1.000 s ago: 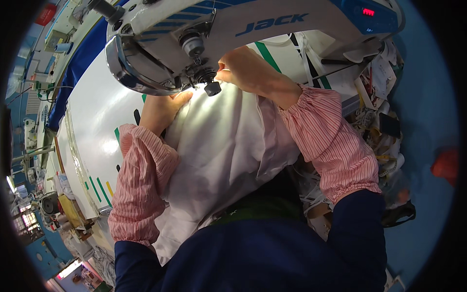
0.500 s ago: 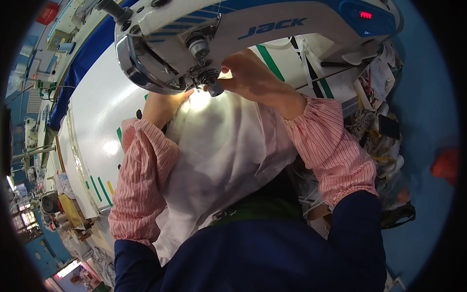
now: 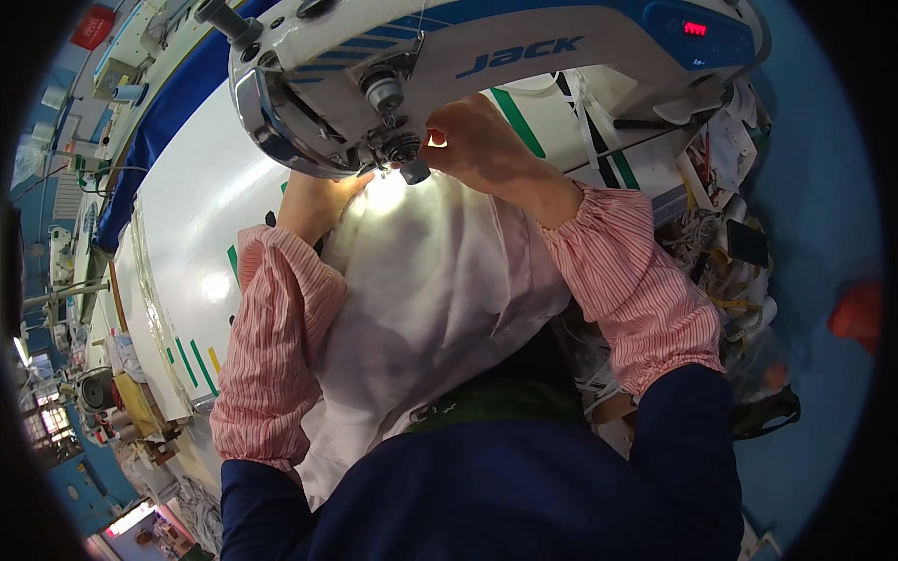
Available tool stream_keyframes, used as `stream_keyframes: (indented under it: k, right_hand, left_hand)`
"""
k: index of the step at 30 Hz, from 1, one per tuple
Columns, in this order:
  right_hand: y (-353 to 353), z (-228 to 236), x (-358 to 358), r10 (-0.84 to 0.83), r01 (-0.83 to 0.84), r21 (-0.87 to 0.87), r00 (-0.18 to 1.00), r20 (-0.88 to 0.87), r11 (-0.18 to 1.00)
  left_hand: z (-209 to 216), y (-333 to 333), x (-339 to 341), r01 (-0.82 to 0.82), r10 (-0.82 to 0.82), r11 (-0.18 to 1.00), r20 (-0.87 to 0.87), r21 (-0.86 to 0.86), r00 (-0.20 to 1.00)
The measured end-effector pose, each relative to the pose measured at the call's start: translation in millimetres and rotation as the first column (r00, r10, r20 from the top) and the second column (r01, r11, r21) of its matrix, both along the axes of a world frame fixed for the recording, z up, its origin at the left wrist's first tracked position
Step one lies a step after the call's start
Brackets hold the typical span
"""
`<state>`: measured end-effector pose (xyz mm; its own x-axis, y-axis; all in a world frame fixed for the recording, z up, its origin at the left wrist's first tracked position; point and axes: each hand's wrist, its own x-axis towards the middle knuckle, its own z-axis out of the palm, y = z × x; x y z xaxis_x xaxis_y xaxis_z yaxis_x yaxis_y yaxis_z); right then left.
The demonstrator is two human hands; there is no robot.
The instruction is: Sewing and aligning white fabric components using an industrial sewing machine in a factory setting.
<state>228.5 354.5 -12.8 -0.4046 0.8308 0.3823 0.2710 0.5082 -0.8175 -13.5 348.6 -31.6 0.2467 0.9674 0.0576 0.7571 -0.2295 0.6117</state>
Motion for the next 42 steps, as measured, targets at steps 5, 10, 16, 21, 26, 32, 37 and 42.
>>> stream_keyframes:
  k: [5,10,16,21,26,32,37,42]
  right_hand:
    - [-6.5,19.5,0.6,-0.052,0.055,0.008,0.868,0.494,0.998]
    - [-7.7,21.8,0.4,-0.045,0.087,-0.072,0.891,0.452,0.994]
    - [-3.0,8.1,7.4,-0.047,-0.051,0.238,0.92,0.389,0.97]
    - [4.2,-0.2,9.0,0.05,-0.097,0.075,0.88,0.472,0.992]
    - [2.5,-2.0,1.1,-0.02,0.017,0.067,0.998,0.052,0.998]
    - [-5.5,11.1,2.9,-0.105,0.076,0.147,0.974,0.2,0.986]
    - [-7.9,10.8,3.0,-0.097,0.068,0.135,0.97,0.224,0.988]
    - [-15.1,0.8,-1.7,-0.028,-0.036,0.157,0.921,0.388,0.987]
  left_hand:
    - [-6.2,6.5,-2.9,0.007,-0.006,1.0,-0.054,0.024,0.999]
    - [-19.8,17.1,-7.4,0.052,-0.052,0.995,-0.001,0.091,0.999]
    - [-21.9,19.9,-8.8,0.048,-0.047,0.996,-0.007,0.077,0.999]
    - [-10.1,15.4,-5.7,0.065,-0.064,0.996,-0.021,0.063,0.998]
    - [9.2,6.7,2.8,0.059,-0.056,0.997,-0.067,0.045,0.996]
    - [30.2,-14.0,12.4,-0.059,0.048,0.989,-0.081,-0.137,0.996]
    - [29.7,-20.4,14.6,-0.033,0.033,0.989,-0.002,-0.145,0.999]
    - [23.0,-20.2,12.2,-0.037,0.041,0.988,0.025,-0.15,0.999]
